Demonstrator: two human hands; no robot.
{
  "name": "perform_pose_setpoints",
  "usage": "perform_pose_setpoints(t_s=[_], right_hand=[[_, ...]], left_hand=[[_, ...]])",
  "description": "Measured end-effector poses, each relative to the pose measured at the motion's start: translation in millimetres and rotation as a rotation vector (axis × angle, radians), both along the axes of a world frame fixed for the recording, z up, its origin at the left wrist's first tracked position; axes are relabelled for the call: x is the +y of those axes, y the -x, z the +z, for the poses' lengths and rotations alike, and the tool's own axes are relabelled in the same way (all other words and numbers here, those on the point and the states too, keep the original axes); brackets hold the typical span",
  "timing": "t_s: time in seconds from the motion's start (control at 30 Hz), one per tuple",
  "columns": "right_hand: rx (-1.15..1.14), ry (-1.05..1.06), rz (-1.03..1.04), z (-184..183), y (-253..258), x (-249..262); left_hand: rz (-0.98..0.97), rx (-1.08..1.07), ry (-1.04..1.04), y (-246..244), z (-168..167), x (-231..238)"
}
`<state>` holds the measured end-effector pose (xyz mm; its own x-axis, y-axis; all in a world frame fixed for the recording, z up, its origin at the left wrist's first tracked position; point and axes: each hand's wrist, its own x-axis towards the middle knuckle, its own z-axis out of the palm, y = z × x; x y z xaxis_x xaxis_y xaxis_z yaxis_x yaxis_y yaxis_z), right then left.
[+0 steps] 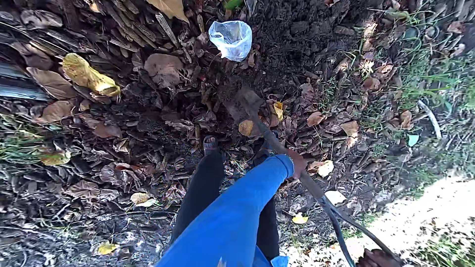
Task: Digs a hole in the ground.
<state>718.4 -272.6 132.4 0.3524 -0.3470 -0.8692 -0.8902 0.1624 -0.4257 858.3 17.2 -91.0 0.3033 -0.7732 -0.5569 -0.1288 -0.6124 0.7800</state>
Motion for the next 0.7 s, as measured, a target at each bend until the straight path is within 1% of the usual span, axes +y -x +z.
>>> perform_pose_setpoints(t_s=[0.07, 0.13, 0.2, 0.27, 0.3, 0.37, 0.4, 0.43, 0.47, 0.53, 0.6, 0.63, 0.67, 0.7], right_hand=[[0.066, 0.035, -0.048, -48.4, -2.0, -3.1], [0.101, 0.144, -0.072, -108.1, -15.8, 21.4], [0.154, 0.214, -0.046, -164.6, -38.9, 77.4], [0.175, 0.223, 0.035, -206.4, -69.4, 155.6], [0.135, 0.211, 0.102, -220.5, -84.4, 200.3], [0.000, 0.129, 0.271, -220.5, -102.6, 287.6], [-0.127, 0.055, 0.356, -218.8, -109.5, 325.2], [-0.263, -0.004, 0.451, -211.7, -113.7, 354.1], [-0.381, -0.034, 0.575, -197.8, -112.0, 371.6], [-0.641, -0.089, 0.859, -162.1, -102.5, 379.9], [-0.974, -0.124, 1.135, -130.8, -105.0, 376.2], [-1.082, -0.165, 1.236, -115.8, -105.3, 368.7], [-1.139, -0.203, 1.287, -102.9, -105.7, 358.9], [-1.160, -0.188, 1.290, -92.5, -106.0, 347.4]], left_hand=[[0.015, 0.045, -0.035, -4.4, -28.4, 10.1], [0.094, 0.056, -0.084, -3.9, -67.4, 38.9], [0.119, 0.039, -0.174, -9.1, -102.3, 89.6], [0.147, 0.041, -0.297, -15.9, -123.2, 164.3], [0.180, 0.022, -0.355, -16.1, -132.4, 210.4], [0.265, -0.045, -0.442, 2.8, -141.5, 303.2], [0.311, -0.089, -0.471, 9.2, -139.5, 352.0], [0.368, -0.146, -0.476, 13.7, -130.7, 394.3], [0.451, -0.186, -0.451, 23.8, -116.7, 422.2], [0.667, -0.304, -0.366, 58.9, -85.6, 443.8], [0.896, -0.534, -0.249, 82.3, -66.5, 444.3], [0.974, -0.626, -0.210, 97.1, -58.0, 436.7], [1.023, -0.693, -0.195, 112.2, -46.2, 427.2], [1.048, -0.751, -0.190, 122.0, -33.4, 417.6]])
